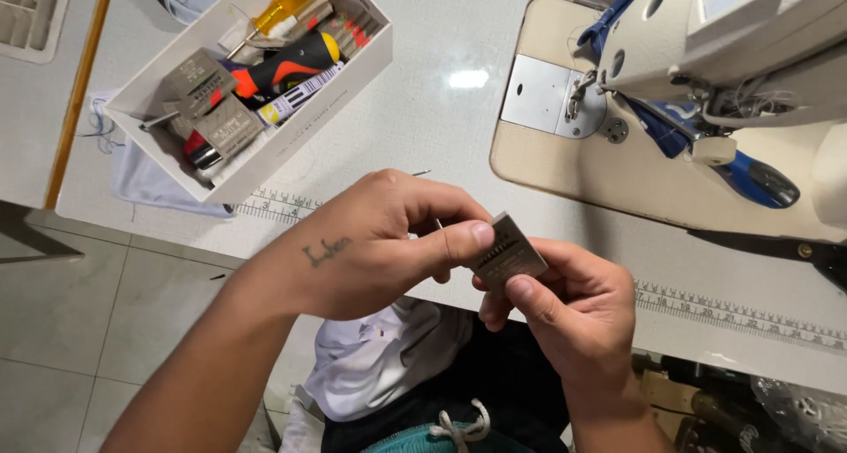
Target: The person opens a small box of sewing machine needles and removes one. They then use a screwdriver to loosen the screw on the sewing machine's needle bar and remove the old needle. After selecting a new needle from the box, they insert it into the machine and tighten the screw to secure it.
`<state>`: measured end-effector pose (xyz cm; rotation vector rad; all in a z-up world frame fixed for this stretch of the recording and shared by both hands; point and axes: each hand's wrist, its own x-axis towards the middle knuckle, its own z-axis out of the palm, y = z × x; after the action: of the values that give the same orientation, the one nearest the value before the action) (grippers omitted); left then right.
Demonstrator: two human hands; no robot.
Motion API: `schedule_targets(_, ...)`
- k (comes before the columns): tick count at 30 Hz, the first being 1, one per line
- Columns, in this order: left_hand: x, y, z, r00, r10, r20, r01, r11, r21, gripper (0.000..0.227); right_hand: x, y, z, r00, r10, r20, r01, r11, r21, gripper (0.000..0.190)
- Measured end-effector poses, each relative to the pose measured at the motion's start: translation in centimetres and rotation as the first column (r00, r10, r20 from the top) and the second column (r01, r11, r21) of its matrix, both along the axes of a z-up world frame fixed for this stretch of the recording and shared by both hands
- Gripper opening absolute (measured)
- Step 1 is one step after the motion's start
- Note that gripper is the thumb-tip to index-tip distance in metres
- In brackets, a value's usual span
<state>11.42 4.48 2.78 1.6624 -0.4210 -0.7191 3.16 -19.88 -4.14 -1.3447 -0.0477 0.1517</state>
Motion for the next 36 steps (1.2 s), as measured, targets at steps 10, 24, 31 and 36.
schedule_targets(10, 1.6, -1.4, -1.9, 0.892, -0.031, -0.451, -0.022, 0.994, -0.110, 0.040, -1.2, -0.7, -0.1, 0.999, -0.032, -0.006, 0.031, 0.999, -0.037, 0.029)
schedule_targets(24, 1.0, -2.0, -4.2, 0.853, -0.134, -0.504, -0.096, 0.910, -0.403, 0.054, -1.3, -2.2, -2.1, 0.975, -0.108, -0.192, 0.143, 0.973, 0.179, 0.046)
schedule_targets(31, -1.4, -3.3, -4.5, 0.946, 0.117, 0.301, -0.052, 0.975, -0.217, 0.023, -0.4, -3.2, -3.0, 0.946, 0.080, -0.314, 0.046, 0.925, 0.377, 0.023)
schedule_targets(36, -2.8, -3.8, -2.8, 0.852, 0.124, 0.508, -0.154, 0.988, 0.018, 0.016, -0.9, -2.7, -2.6, 0.995, -0.097, 0.026, 0.091, 0.980, 0.177, 0.072)
